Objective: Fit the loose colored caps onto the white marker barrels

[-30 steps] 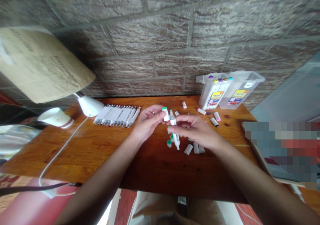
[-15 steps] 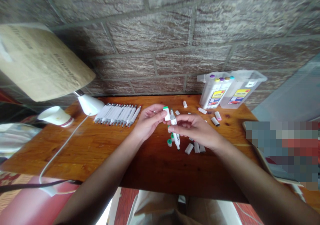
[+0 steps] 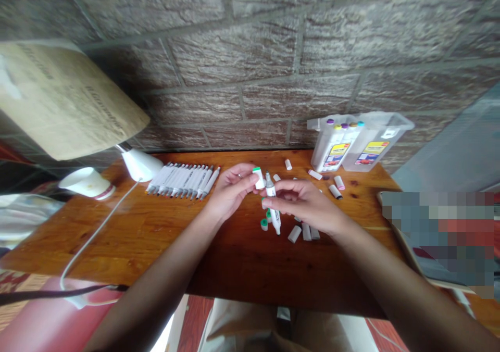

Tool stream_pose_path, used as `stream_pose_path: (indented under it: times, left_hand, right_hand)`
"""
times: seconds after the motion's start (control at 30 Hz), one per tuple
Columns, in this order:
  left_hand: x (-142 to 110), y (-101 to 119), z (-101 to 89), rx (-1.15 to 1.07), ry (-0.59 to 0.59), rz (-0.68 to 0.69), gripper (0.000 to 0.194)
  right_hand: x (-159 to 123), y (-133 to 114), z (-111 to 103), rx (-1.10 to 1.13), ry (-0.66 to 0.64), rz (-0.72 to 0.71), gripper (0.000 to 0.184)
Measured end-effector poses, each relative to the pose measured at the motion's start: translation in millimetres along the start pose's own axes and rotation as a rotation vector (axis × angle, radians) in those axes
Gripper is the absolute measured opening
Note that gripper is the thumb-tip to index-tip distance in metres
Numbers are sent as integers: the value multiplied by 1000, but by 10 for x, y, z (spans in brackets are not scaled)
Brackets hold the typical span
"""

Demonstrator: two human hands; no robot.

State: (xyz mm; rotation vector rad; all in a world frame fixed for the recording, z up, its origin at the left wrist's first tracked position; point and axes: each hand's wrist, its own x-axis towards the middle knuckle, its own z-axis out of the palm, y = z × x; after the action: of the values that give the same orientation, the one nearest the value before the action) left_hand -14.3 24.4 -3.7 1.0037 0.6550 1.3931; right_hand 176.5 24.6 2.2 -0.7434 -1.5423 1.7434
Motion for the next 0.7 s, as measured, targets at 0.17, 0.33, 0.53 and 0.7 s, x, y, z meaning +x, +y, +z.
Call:
stream_pose_path:
  times: [0.17, 0.33, 0.53, 0.7]
  left_hand:
    - [2, -14, -6, -10, -10, -8, 28]
    - [4, -19, -12, -4, -2, -2, 28]
    - [-1, -5, 2, -6, -2, -13, 30]
    - [-6, 4, 7, -2, -3, -11, 28]
  right_hand:
    - [0, -13, -5, -29, 3, -5, 37]
    - [3, 3, -6, -20, 2, -19, 36]
    - [3, 16, -14, -33, -7, -25, 38]
    - [4, 8, -21, -30, -11, -14, 38]
